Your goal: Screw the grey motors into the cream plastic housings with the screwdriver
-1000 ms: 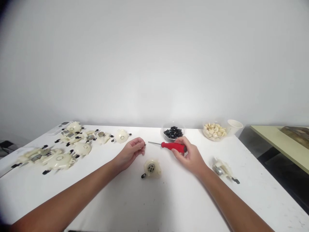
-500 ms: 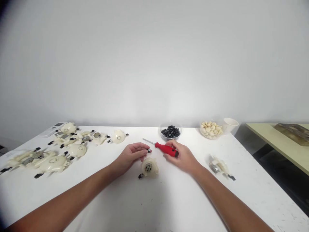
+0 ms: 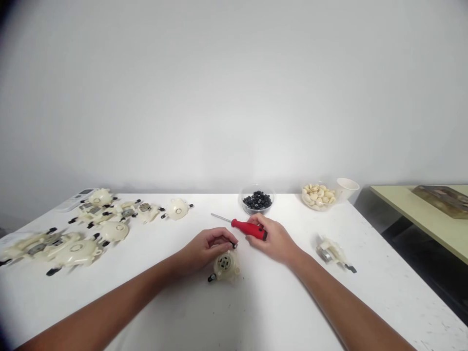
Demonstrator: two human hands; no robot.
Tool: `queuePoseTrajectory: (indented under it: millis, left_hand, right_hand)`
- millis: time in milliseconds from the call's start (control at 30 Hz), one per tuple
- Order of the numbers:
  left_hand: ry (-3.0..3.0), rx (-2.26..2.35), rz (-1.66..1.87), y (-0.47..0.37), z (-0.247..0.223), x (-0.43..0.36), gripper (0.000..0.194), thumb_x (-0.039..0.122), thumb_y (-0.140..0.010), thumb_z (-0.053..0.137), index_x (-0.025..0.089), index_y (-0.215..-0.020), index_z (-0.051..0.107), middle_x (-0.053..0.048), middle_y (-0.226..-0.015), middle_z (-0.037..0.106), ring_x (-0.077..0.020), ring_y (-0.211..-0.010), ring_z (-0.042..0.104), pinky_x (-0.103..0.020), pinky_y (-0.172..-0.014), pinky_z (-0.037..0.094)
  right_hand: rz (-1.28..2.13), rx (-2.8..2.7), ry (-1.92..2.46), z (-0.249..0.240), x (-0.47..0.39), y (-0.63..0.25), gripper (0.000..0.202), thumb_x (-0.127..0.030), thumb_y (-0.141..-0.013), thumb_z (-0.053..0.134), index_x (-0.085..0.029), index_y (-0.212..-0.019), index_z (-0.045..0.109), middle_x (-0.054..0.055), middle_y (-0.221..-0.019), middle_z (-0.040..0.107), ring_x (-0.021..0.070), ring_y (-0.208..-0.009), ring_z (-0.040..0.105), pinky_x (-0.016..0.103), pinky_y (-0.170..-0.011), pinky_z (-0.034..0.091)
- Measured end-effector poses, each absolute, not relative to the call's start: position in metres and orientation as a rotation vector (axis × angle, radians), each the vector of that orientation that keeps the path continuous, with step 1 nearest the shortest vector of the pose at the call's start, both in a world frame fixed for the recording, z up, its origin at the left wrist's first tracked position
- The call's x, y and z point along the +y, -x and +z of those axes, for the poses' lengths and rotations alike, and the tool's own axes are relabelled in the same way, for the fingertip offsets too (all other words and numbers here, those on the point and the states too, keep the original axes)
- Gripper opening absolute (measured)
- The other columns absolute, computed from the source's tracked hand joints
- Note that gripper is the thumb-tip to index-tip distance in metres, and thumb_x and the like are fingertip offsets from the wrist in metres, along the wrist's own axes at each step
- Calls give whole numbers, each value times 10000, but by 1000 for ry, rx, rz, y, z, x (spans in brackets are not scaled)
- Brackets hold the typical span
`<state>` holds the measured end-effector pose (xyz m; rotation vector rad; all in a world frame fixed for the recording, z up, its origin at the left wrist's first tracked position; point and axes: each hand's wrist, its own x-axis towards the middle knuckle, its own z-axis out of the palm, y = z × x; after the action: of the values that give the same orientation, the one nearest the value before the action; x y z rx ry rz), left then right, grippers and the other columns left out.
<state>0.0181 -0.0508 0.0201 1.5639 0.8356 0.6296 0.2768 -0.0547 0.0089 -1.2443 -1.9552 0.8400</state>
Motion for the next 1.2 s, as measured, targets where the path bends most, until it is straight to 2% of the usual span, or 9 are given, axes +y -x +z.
queuePoseTrajectory:
  millis: [167, 267, 333, 567, 700, 833, 1000, 1200]
  left_hand:
    - [-1808, 920, 655, -15, 23, -51, 281, 384, -992, 575, 225, -1154, 740, -70, -1029, 728, -201, -861, 650, -305, -790, 508]
    - [-1923, 902, 647, -14, 24, -52, 298, 373, -1014, 529, 237, -1172, 741, -78, -1084, 709, -210, -918, 649, -311, -824, 506]
    - [-1983, 884, 641, -13, 25, -52, 285, 368, -1011, 534, 242, -1151, 748, -76, -1066, 705, -213, -925, 645, -312, -830, 503]
    - [-2049, 851, 610, -10, 24, -50, 257, 316, -983, 558, 246, -1125, 760, -68, -1047, 739, -201, -876, 650, -290, -780, 492]
    - [-2034, 896, 515, -9, 26, -48, 252, 299, -986, 564, 266, -1122, 774, -39, -1055, 767, -184, -850, 655, -263, -738, 465]
    - [-2014, 856, 384, -6, 30, -48, 261, 314, -1013, 536, 267, -1121, 769, -26, -979, 766, -166, -777, 633, -250, -694, 445]
    - [-2039, 731, 336, -2, 34, -48, 246, 333, -1014, 554, 264, -1124, 763, -47, -1058, 753, -191, -916, 657, -260, -786, 469]
    - [-1981, 780, 361, -2, 30, -46, 247, 385, -999, 594, 267, -1126, 769, -44, -1032, 765, -187, -893, 665, -261, -774, 476]
  right_hand:
    - [811, -1967, 1273, 8, -53, -281, 432, -227, -861, 635, -281, -1288, 600, 16, -998, 740, 205, -742, 647, 319, -690, 475]
    - [728, -2050, 1288, 10, -54, -281, 510, -195, -814, 653, -289, -1315, 630, 40, -1138, 733, 239, -882, 670, 344, -777, 488]
    - [689, -2099, 1290, 12, -55, -280, 505, -182, -802, 650, -297, -1294, 659, 39, -1161, 728, 251, -925, 666, 349, -794, 483]
    - [759, -2054, 1294, 16, -56, -281, 402, -166, -840, 593, -289, -1207, 703, 24, -1054, 729, 236, -874, 652, 330, -732, 467]
    - [767, -2056, 1281, 15, -55, -283, 374, -156, -829, 600, -284, -1163, 705, 18, -1013, 721, 232, -851, 646, 334, -735, 463]
    - [766, -2072, 1289, 14, -55, -283, 371, -152, -825, 600, -280, -1158, 704, 14, -1006, 717, 227, -837, 643, 339, -744, 464]
    - [768, -2083, 1278, 14, -55, -284, 405, -157, -827, 602, -284, -1199, 700, 14, -1043, 713, 227, -872, 642, 337, -755, 463]
    - [792, -2079, 1273, 14, -54, -286, 406, -152, -822, 602, -276, -1194, 705, 20, -1045, 719, 230, -874, 643, 340, -764, 465]
